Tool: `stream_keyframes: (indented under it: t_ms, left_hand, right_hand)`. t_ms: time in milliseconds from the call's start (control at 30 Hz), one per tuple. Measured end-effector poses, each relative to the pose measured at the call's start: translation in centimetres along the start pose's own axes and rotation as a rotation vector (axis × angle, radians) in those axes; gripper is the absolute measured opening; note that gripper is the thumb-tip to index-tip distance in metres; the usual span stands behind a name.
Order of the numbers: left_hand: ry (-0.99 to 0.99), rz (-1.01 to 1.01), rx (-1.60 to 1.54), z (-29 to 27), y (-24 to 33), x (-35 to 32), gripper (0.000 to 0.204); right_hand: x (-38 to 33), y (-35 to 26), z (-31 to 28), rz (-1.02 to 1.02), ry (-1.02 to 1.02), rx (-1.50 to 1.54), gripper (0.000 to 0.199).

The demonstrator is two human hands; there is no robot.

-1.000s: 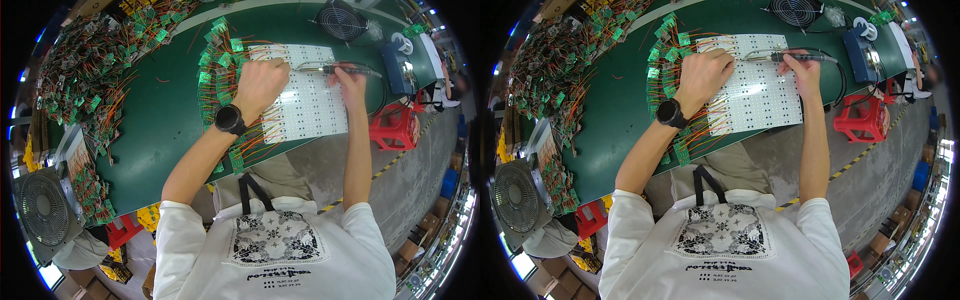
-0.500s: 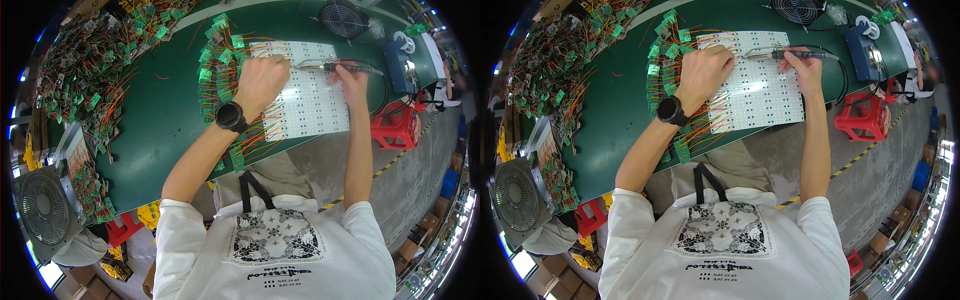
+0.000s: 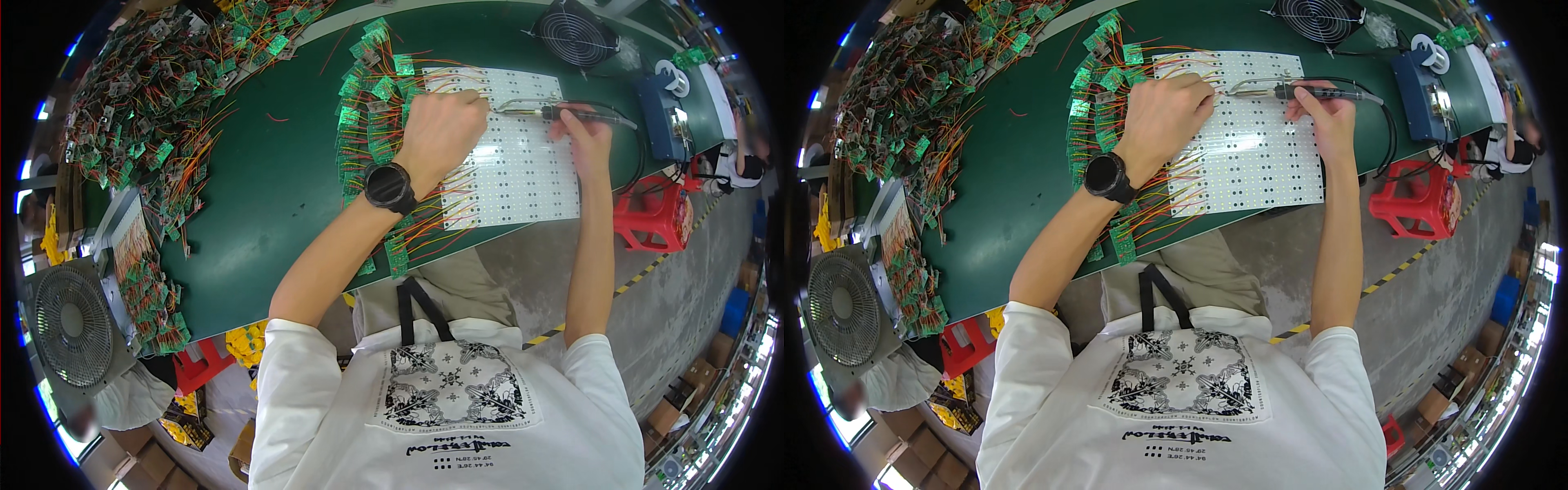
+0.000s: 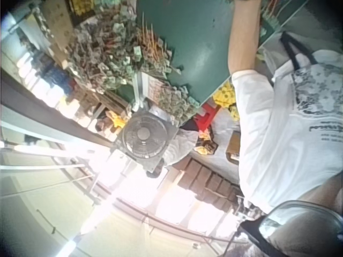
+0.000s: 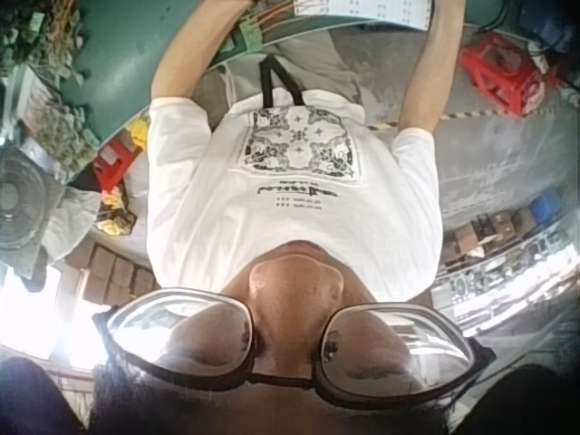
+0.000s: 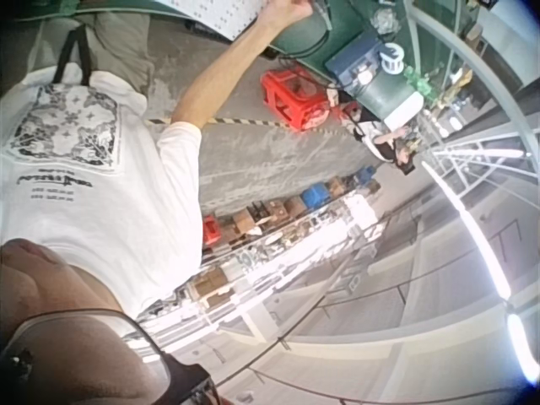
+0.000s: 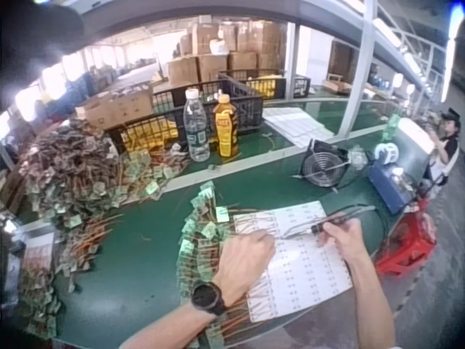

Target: The person solders electrical wires from a wire bundle onto an LED component panel using a soldering iron.

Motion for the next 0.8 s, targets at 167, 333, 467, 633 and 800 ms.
stream_keyframes:
  t_ms: [167,333,467,633,800]
  left_hand:
    - [-0.002,-0.002,0.002,0.1,0.0,0.0,0.011]
    - [-0.003,-0.012,0.001,0.0,0.1,0.0,0.011]
    - [-0.013,-0.004,0.012,-0.2,-0.2,0.0,0.011]
    - [-0.044,0.000,0.020,-2.5,-0.2,0.3,0.013]
    - [0.140,0.034,-0.073,-7.5,0.2,-1.0,0.025]
  right_hand:
    - [0.1,0.5,-0.6,-0.016,-0.010,0.045,0.021]
    - [0.2,0.6,-0.9,-0.016,0.001,0.116,0.021]
    - [0.5,0.3,-0.4,-0.014,0.006,0.176,0.021]
    - [0.7,0.9,-0.3,-0.012,0.087,0.201,0.021]
    - [0.2,0.8,-1.0,-0.030,0.113,0.210,0.020]
Point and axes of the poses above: each hand's wrist, its own x-axis towards the middle knuckle, its own z-axis out of the palm, y = z × x, the point moved 2 cm from there along x, towards the middle knuckle, and after that the axes turned 7 degrees about x, right-handed, at the moved point
